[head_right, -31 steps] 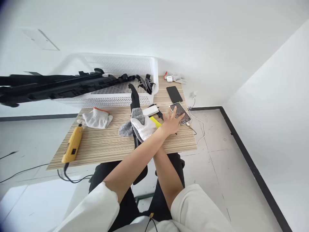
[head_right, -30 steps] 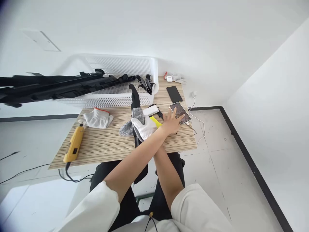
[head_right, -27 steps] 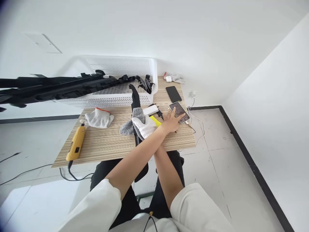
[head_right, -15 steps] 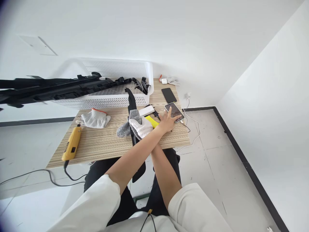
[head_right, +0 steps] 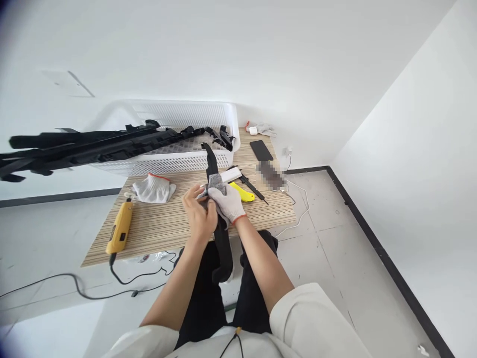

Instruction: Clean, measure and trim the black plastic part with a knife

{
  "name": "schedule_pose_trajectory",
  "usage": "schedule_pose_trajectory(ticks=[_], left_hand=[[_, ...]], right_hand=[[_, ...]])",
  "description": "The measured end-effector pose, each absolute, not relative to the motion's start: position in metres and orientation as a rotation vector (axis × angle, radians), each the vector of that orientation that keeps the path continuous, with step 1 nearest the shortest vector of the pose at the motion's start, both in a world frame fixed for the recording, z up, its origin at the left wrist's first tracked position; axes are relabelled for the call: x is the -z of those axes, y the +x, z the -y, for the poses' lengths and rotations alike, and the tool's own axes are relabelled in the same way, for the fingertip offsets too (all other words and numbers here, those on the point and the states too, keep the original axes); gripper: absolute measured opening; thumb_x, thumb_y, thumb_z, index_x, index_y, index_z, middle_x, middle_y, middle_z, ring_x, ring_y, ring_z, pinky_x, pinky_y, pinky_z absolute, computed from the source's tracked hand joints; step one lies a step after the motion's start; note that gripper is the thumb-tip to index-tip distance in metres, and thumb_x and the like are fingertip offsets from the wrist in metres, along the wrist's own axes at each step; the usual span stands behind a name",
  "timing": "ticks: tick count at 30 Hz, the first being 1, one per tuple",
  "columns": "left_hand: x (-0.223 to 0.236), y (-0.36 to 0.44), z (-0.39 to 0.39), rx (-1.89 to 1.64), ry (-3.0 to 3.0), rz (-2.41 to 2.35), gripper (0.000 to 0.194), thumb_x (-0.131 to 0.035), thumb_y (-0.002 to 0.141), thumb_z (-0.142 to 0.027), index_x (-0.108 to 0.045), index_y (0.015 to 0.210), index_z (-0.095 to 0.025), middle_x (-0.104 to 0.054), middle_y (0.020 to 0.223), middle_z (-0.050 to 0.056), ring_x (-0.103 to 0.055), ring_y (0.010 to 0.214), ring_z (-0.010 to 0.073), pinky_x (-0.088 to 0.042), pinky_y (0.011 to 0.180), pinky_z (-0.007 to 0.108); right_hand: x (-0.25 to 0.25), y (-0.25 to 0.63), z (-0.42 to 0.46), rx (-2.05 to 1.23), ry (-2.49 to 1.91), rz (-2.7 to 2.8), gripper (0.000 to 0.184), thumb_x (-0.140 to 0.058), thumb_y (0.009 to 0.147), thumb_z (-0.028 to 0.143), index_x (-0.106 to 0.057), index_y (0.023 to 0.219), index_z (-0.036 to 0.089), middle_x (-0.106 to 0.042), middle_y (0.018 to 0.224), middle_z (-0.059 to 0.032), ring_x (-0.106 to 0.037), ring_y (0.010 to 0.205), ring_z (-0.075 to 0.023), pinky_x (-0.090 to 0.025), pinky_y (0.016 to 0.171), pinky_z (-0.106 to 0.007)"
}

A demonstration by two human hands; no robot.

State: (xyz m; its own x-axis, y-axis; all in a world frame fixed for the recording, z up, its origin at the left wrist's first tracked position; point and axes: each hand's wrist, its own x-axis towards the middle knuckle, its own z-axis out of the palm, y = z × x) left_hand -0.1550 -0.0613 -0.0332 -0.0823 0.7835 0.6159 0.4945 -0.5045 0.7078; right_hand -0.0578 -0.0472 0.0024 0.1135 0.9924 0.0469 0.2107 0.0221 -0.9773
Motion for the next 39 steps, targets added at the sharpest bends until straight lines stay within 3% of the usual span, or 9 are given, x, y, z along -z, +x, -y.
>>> schedule_pose_trajectory(ticks=[3, 5, 8, 12, 21, 28, 39], left_hand=[[0.056, -0.192, 0.050, -1.429, 1.692, -1.527, 0.034, -0.050, 0.096, -0.027, -0.044, 0.127, -0.016, -0.045, 0.125, 0.015, -0.058, 0.112, 0.0246, -0.052, 0.095, 0.045], [0.064, -0.203, 0.046, -1.318, 1.610, -1.534, 0.022, -0.048, 0.099, -0.037, -0.047, 0.112, -0.019, -0.047, 0.115, 0.010, -0.056, 0.105, 0.0229, -0.049, 0.095, 0.045], [0.068, -0.208, 0.048, -1.276, 1.626, -1.488, 0.027, -0.040, 0.103, -0.047, -0.047, 0.102, -0.021, -0.047, 0.106, 0.007, -0.050, 0.102, 0.0231, -0.043, 0.097, 0.047], [0.070, -0.210, 0.051, -1.338, 1.556, -1.444, 0.036, -0.034, 0.104, -0.054, -0.046, 0.110, -0.021, -0.045, 0.110, 0.008, -0.047, 0.102, 0.0238, -0.042, 0.094, 0.046], [0.069, -0.210, 0.051, -1.378, 1.810, -1.207, 0.023, -0.050, 0.101, -0.041, -0.047, 0.111, -0.021, -0.048, 0.100, 0.005, -0.051, 0.094, 0.0201, -0.044, 0.085, 0.037], [0.051, -0.206, 0.050, -1.231, 2.099, -1.122, 0.031, -0.057, 0.097, -0.049, -0.048, 0.105, -0.020, -0.054, 0.093, 0.004, -0.051, 0.086, 0.0203, -0.046, 0.074, 0.034], [0.049, -0.204, 0.047, -1.156, 2.120, -1.169, 0.016, -0.058, 0.097, -0.036, -0.051, 0.093, -0.022, -0.057, 0.086, 0.004, -0.050, 0.082, 0.0211, -0.044, 0.074, 0.036]], right_hand=[[0.021, -0.061, 0.036, -0.986, -1.448, 1.250, 0.028, -0.069, 0.092, 0.043, -0.069, 0.098, 0.016, -0.073, 0.092, -0.0035, -0.069, 0.086, -0.0199, -0.057, 0.081, -0.035], [0.033, -0.061, 0.036, -0.921, -1.491, 1.268, 0.026, -0.070, 0.088, 0.045, -0.069, 0.090, 0.020, -0.073, 0.084, -0.0020, -0.068, 0.083, -0.0206, -0.054, 0.079, -0.033], [0.038, -0.059, 0.042, -0.820, -1.506, 1.317, 0.025, -0.066, 0.088, 0.047, -0.070, 0.091, 0.022, -0.074, 0.084, -0.0017, -0.068, 0.080, -0.0205, -0.053, 0.077, -0.032], [0.033, -0.059, 0.048, -0.782, -1.526, 1.308, 0.027, -0.066, 0.087, 0.049, -0.070, 0.089, 0.022, -0.073, 0.079, -0.0007, -0.067, 0.073, -0.0189, -0.053, 0.071, -0.029], [0.027, -0.060, 0.049, -0.783, -1.555, 1.284, 0.026, -0.067, 0.085, 0.047, -0.071, 0.087, 0.022, -0.073, 0.076, -0.0005, -0.065, 0.067, -0.0173, -0.053, 0.067, -0.029], [0.031, -0.060, 0.048, -0.799, -1.508, 1.275, 0.021, -0.067, 0.085, 0.042, -0.071, 0.090, 0.022, -0.072, 0.075, 0.0002, -0.064, 0.065, -0.0171, -0.051, 0.063, -0.029], [0.038, -0.059, 0.047, -0.626, -1.585, 1.360, 0.034, -0.049, 0.098, 0.049, -0.068, 0.088, 0.023, -0.071, 0.072, -0.0032, -0.066, 0.065, -0.0193, -0.050, 0.062, -0.031]])
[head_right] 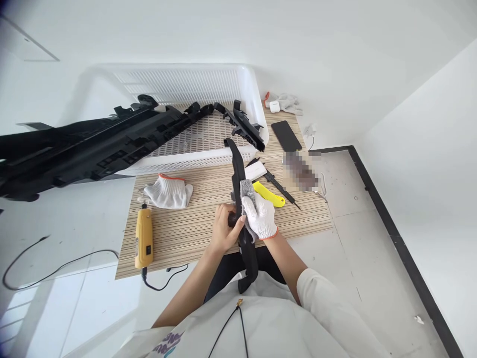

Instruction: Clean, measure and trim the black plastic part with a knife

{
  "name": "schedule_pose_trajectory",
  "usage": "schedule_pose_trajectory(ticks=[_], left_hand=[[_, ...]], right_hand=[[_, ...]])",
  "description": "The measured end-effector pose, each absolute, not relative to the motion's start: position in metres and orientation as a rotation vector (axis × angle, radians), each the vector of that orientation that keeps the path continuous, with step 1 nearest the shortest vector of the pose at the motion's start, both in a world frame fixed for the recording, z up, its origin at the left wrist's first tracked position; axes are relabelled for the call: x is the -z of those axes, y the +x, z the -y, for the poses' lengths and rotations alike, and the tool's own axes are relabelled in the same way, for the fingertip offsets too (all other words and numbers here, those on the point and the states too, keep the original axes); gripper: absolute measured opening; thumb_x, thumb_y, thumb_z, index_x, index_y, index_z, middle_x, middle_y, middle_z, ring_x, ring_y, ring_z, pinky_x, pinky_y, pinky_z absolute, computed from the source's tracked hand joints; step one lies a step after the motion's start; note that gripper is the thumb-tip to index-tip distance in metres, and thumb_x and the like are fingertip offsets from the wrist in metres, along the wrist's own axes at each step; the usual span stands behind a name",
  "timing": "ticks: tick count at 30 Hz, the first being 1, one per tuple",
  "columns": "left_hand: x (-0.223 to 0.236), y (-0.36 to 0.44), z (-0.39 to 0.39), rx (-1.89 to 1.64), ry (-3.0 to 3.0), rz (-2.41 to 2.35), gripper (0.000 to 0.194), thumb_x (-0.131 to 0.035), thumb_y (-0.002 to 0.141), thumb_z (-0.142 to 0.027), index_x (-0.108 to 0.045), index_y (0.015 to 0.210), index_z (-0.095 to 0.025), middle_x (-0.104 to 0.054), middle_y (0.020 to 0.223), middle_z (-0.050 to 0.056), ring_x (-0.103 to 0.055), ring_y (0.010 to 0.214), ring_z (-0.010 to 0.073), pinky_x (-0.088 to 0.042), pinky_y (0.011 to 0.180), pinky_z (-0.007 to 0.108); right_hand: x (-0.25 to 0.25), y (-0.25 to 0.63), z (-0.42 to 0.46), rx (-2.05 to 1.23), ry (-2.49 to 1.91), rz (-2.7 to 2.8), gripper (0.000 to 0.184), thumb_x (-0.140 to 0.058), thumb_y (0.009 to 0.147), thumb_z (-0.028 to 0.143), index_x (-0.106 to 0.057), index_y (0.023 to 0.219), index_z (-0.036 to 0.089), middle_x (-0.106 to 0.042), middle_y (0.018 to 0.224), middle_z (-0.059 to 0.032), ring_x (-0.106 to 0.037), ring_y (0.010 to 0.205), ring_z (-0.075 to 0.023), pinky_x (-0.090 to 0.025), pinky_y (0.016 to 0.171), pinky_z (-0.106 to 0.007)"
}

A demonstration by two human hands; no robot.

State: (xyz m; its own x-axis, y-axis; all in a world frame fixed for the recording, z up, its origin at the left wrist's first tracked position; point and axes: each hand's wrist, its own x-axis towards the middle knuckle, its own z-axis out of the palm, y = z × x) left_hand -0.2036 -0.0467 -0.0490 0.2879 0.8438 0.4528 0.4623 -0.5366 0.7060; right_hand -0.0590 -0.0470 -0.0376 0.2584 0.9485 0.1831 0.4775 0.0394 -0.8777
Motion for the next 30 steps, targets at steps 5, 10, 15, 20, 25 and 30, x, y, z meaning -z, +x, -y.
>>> schedule_pose_trajectory(ticks=[5, 10, 15, 20, 25, 30], left_hand=[[0.049, -0.204, 0.047, -1.131, 2.063, -1.160, 0.015, -0.057, 0.098, -0.035, -0.052, 0.091, -0.023, -0.059, 0.084, 0.003, -0.051, 0.081, 0.0210, -0.043, 0.074, 0.036], [0.051, -0.207, 0.047, -1.056, 1.880, -1.145, 0.021, -0.055, 0.099, -0.041, -0.053, 0.089, -0.023, -0.058, 0.083, 0.003, -0.054, 0.081, 0.0201, -0.045, 0.075, 0.035], [0.052, -0.208, 0.045, -0.984, 1.604, -1.066, 0.025, -0.057, 0.098, -0.046, -0.059, 0.093, -0.021, -0.061, 0.084, 0.002, -0.057, 0.078, 0.0168, -0.044, 0.073, 0.031], [0.050, -0.208, 0.044, -0.996, 1.474, -1.042, 0.032, -0.058, 0.096, -0.051, -0.061, 0.091, -0.020, -0.060, 0.077, 0.000, -0.055, 0.071, 0.0147, -0.043, 0.069, 0.028], [0.050, -0.208, 0.042, -1.016, 1.464, -1.048, 0.034, -0.053, 0.099, -0.053, -0.059, 0.092, -0.020, -0.062, 0.081, 0.000, -0.056, 0.074, 0.0152, -0.043, 0.071, 0.029], [0.049, -0.207, 0.041, -1.014, 1.504, -1.101, 0.039, -0.048, 0.099, -0.058, -0.054, 0.086, -0.021, -0.054, 0.074, -0.002, -0.049, 0.069, 0.0147, -0.041, 0.069, 0.029]], right_hand=[[0.045, -0.058, 0.049, -0.544, -1.670, 1.348, 0.040, -0.046, 0.099, 0.053, -0.071, 0.087, 0.023, -0.071, 0.074, -0.0082, -0.068, 0.070, -0.0244, -0.053, 0.066, -0.036], [0.051, -0.055, 0.048, -0.494, -1.685, 1.344, 0.038, -0.049, 0.098, 0.054, -0.074, 0.093, 0.026, -0.069, 0.072, -0.0075, -0.069, 0.072, -0.0257, -0.055, 0.068, -0.038], [0.042, -0.055, 0.044, -0.484, -1.693, 1.334, 0.045, -0.043, 0.100, 0.055, -0.071, 0.085, 0.024, -0.070, 0.076, -0.0076, -0.068, 0.072, -0.0240, -0.053, 0.070, -0.037], [0.037, -0.057, 0.043, -0.457, -1.659, 1.323, 0.048, -0.040, 0.100, 0.056, -0.070, 0.085, 0.021, -0.071, 0.075, -0.0080, -0.068, 0.070, -0.0223, -0.051, 0.068, -0.034], [0.039, -0.059, 0.043, -0.469, -1.679, 1.333, 0.049, -0.040, 0.099, 0.058, -0.067, 0.082, 0.021, -0.071, 0.073, -0.0091, -0.068, 0.070, -0.0238, -0.051, 0.068, -0.035], [0.040, -0.059, 0.044, -0.486, -1.675, 1.356, 0.046, -0.042, 0.098, 0.057, -0.064, 0.078, 0.022, -0.069, 0.070, -0.0071, -0.068, 0.068, -0.0221, -0.050, 0.065, -0.033]])
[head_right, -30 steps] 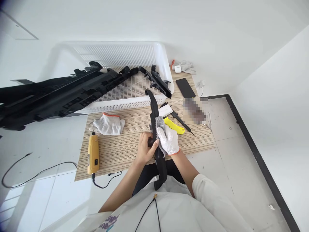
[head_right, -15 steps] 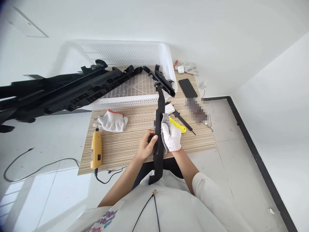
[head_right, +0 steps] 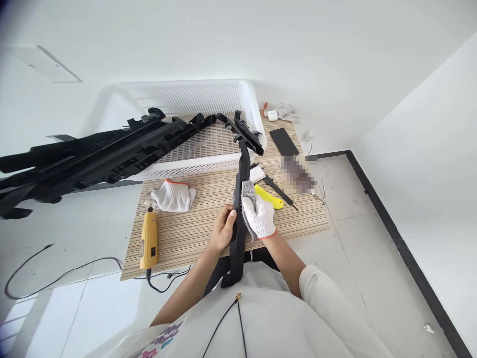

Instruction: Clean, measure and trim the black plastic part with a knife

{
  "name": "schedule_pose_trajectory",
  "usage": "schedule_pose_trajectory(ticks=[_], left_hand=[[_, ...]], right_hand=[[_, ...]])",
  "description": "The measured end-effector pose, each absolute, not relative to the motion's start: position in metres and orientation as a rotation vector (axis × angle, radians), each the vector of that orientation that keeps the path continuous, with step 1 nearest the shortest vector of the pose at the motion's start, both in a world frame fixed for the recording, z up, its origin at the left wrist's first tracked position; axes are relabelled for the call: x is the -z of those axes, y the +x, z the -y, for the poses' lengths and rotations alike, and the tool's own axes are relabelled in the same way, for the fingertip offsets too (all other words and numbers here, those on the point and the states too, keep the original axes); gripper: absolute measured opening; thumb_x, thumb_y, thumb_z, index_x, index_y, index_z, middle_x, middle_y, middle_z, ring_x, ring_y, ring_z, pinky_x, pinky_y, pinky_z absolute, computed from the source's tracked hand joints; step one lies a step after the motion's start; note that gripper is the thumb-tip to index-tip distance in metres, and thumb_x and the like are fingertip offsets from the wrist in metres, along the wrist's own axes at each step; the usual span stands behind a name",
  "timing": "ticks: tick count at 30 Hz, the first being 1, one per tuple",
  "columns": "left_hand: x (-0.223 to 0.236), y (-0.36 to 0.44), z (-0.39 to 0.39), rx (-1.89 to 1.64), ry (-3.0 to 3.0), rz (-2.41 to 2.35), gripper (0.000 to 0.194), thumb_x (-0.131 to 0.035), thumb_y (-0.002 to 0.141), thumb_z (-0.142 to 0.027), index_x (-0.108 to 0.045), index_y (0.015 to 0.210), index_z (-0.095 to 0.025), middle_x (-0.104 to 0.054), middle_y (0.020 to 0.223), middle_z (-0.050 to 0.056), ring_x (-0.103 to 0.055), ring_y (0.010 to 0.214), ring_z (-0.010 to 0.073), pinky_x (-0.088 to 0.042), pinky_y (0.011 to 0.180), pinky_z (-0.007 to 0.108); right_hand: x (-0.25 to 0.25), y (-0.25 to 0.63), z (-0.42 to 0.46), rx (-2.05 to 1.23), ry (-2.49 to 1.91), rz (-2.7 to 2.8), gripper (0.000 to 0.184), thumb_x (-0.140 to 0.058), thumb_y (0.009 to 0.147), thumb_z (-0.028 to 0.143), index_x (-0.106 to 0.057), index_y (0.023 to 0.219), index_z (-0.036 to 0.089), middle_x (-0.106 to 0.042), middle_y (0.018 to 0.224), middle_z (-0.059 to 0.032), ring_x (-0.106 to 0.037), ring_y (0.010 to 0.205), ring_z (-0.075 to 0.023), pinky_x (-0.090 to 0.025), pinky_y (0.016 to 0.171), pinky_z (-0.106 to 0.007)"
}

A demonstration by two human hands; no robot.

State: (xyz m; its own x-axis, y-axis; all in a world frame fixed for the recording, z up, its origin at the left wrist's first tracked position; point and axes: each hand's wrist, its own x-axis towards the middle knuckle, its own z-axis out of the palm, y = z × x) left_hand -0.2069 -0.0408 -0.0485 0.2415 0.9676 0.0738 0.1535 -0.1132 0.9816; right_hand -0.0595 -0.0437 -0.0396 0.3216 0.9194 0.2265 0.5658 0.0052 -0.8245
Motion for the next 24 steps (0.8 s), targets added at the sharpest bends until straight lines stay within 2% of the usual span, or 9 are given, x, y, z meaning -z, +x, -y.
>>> schedule_pose_trajectory(ticks=[5, 7, 9, 11, 14, 16, 18, 21, 24], left_hand=[[0.049, -0.207, 0.039, -1.006, 1.488, -1.138, 0.048, -0.045, 0.098, -0.062, -0.044, 0.072, -0.022, -0.040, 0.065, -0.004, -0.038, 0.062, 0.0134, -0.034, 0.062, 0.029], [0.050, -0.207, 0.038, -1.012, 1.473, -1.148, 0.051, -0.045, 0.097, -0.064, -0.040, 0.068, -0.022, -0.038, 0.063, -0.004, -0.036, 0.060, 0.0132, -0.033, 0.060, 0.029], [0.051, -0.207, 0.037, -1.021, 1.455, -1.156, 0.054, -0.045, 0.096, -0.066, -0.038, 0.067, -0.022, -0.038, 0.063, -0.003, -0.035, 0.059, 0.0131, -0.032, 0.059, 0.029], [0.052, -0.208, 0.038, -1.032, 1.435, -1.166, 0.054, -0.043, 0.097, -0.066, -0.038, 0.066, -0.022, -0.039, 0.063, -0.003, -0.035, 0.059, 0.0132, -0.032, 0.059, 0.029], [0.053, -0.208, 0.040, -1.046, 1.408, -1.198, 0.055, -0.040, 0.099, -0.064, -0.038, 0.065, -0.021, -0.040, 0.064, -0.002, -0.035, 0.060, 0.0134, -0.030, 0.059, 0.030], [0.054, -0.208, 0.041, -1.051, 1.404, -1.217, 0.056, -0.040, 0.099, -0.065, -0.037, 0.065, -0.021, -0.038, 0.063, -0.002, -0.033, 0.059, 0.0135, -0.028, 0.058, 0.031], [0.054, -0.208, 0.042, -1.057, 1.408, -1.226, 0.056, -0.042, 0.098, -0.066, -0.037, 0.064, -0.021, -0.036, 0.062, -0.002, -0.032, 0.059, 0.0134, -0.027, 0.058, 0.031], [0.055, -0.209, 0.041, -1.087, 1.416, -1.235, 0.057, -0.043, 0.098, -0.067, -0.036, 0.064, -0.022, -0.036, 0.062, -0.002, -0.032, 0.059, 0.0132, -0.028, 0.058, 0.031], [0.055, -0.208, 0.040, -1.163, 1.380, -1.263, 0.059, -0.042, 0.097, -0.070, -0.037, 0.063, -0.022, -0.038, 0.062, -0.002, -0.033, 0.059, 0.0135, -0.029, 0.058, 0.031]], right_hand=[[0.034, -0.061, 0.044, -0.616, -1.666, 1.404, 0.037, -0.056, 0.091, 0.056, -0.066, 0.080, 0.022, -0.071, 0.069, -0.0055, -0.070, 0.067, -0.0221, -0.051, 0.064, -0.031], [0.030, -0.062, 0.043, -0.721, -1.670, 1.410, 0.033, -0.068, 0.083, 0.056, -0.069, 0.088, 0.023, -0.075, 0.077, -0.0051, -0.073, 0.074, -0.0242, -0.054, 0.068, -0.032], [0.027, -0.064, 0.041, -0.871, -1.638, 1.419, 0.037, -0.075, 0.078, 0.053, -0.071, 0.102, 0.025, -0.078, 0.089, -0.0041, -0.075, 0.086, -0.0263, -0.056, 0.075, -0.035], [0.024, -0.064, 0.040, -1.012, -1.570, 1.442, 0.036, -0.074, 0.082, 0.050, -0.070, 0.110, 0.028, -0.078, 0.097, -0.0026, -0.075, 0.094, -0.0262, -0.057, 0.080, -0.036], [0.024, -0.063, 0.039, -1.058, -1.521, 1.483, 0.025, -0.060, 0.093, 0.048, -0.072, 0.097, 0.027, -0.077, 0.091, -0.0022, -0.074, 0.091, -0.0239, -0.055, 0.079, -0.034], [0.026, -0.062, 0.039, -1.004, -1.560, 1.505, 0.032, -0.053, 0.097, 0.048, -0.069, 0.083, 0.025, -0.074, 0.080, -0.0028, -0.073, 0.082, -0.0230, -0.053, 0.074, -0.032], [0.029, -0.061, 0.038, -0.961, -1.598, 1.516, 0.036, -0.049, 0.099, 0.049, -0.068, 0.080, 0.024, -0.073, 0.076, -0.0031, -0.072, 0.077, -0.0228, -0.053, 0.072, -0.032], [0.030, -0.059, 0.038, -1.000, -1.537, 1.503, 0.032, -0.048, 0.100, 0.047, -0.072, 0.098, 0.026, -0.077, 0.096, -0.0038, -0.073, 0.096, -0.0236, -0.055, 0.084, -0.033], [0.026, -0.057, 0.042, -1.141, -1.456, 1.491, 0.033, -0.063, 0.093, 0.044, -0.067, 0.122, 0.028, -0.076, 0.116, -0.0029, -0.071, 0.111, -0.0232, -0.054, 0.095, -0.036]])
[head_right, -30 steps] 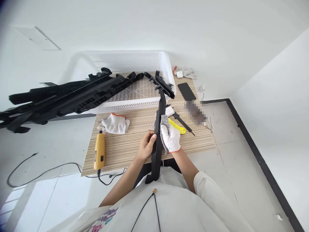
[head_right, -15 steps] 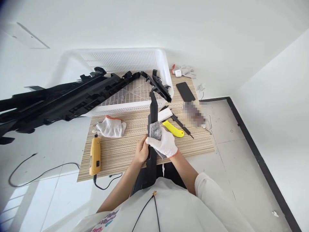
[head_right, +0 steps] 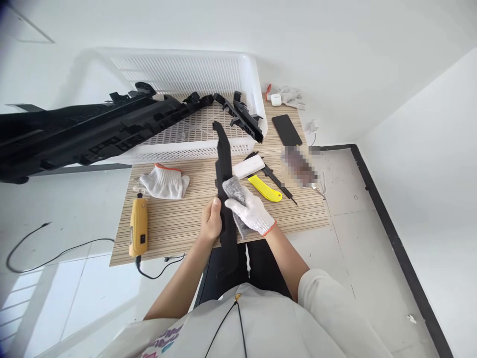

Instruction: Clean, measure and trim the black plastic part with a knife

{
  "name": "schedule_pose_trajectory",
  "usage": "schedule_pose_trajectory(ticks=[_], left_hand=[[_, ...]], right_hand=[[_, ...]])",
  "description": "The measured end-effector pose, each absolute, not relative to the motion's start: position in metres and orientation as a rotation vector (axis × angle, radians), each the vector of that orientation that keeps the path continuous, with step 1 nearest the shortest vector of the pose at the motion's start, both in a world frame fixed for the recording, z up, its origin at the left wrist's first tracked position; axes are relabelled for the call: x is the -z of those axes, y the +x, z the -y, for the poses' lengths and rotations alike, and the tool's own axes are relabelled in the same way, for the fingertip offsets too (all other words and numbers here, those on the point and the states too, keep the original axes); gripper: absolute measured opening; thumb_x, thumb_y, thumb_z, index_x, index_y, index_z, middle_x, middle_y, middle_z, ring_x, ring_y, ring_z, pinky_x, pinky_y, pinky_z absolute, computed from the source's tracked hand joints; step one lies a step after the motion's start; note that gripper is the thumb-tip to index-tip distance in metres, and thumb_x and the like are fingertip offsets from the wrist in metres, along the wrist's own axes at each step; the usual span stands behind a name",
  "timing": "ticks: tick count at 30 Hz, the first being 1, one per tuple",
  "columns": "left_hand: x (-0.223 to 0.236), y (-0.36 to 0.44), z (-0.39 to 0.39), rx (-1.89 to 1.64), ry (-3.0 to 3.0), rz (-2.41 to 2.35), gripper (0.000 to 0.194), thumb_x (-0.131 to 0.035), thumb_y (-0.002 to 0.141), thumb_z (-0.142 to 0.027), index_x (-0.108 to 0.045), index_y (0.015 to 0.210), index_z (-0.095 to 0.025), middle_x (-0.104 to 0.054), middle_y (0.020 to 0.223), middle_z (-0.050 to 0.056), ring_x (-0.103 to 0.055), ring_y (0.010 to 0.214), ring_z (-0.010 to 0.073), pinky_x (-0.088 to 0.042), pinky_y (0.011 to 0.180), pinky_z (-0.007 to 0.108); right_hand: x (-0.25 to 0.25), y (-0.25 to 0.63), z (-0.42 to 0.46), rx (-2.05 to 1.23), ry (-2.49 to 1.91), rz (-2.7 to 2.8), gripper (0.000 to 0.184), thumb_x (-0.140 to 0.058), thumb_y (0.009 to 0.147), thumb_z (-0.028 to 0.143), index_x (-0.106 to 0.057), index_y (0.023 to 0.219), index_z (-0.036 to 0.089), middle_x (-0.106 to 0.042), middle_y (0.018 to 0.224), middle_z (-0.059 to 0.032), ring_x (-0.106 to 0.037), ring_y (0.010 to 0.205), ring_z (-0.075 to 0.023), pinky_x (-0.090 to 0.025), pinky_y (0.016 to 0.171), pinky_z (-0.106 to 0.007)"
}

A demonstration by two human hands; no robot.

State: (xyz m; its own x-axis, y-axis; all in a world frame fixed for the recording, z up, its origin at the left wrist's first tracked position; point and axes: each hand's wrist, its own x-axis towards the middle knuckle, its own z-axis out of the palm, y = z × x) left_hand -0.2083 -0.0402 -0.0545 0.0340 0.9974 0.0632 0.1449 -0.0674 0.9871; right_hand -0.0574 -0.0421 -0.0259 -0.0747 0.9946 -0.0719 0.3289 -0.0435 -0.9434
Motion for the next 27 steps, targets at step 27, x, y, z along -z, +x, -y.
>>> schedule_pose_trajectory(ticks=[27], left_hand=[[0.057, -0.202, 0.035, -1.333, 1.590, -1.183, 0.059, -0.036, 0.099, -0.069, -0.037, 0.063, -0.023, -0.043, 0.064, 0.000, -0.043, 0.069, 0.0186, -0.041, 0.084, 0.041]], right_hand=[[-0.055, -0.071, 0.064, -0.367, -1.554, 1.488, 0.056, -0.041, 0.102, 0.058, -0.066, 0.126, 0.014, -0.073, 0.120, -0.0156, -0.069, 0.112, -0.0272, -0.054, 0.100, -0.041]])
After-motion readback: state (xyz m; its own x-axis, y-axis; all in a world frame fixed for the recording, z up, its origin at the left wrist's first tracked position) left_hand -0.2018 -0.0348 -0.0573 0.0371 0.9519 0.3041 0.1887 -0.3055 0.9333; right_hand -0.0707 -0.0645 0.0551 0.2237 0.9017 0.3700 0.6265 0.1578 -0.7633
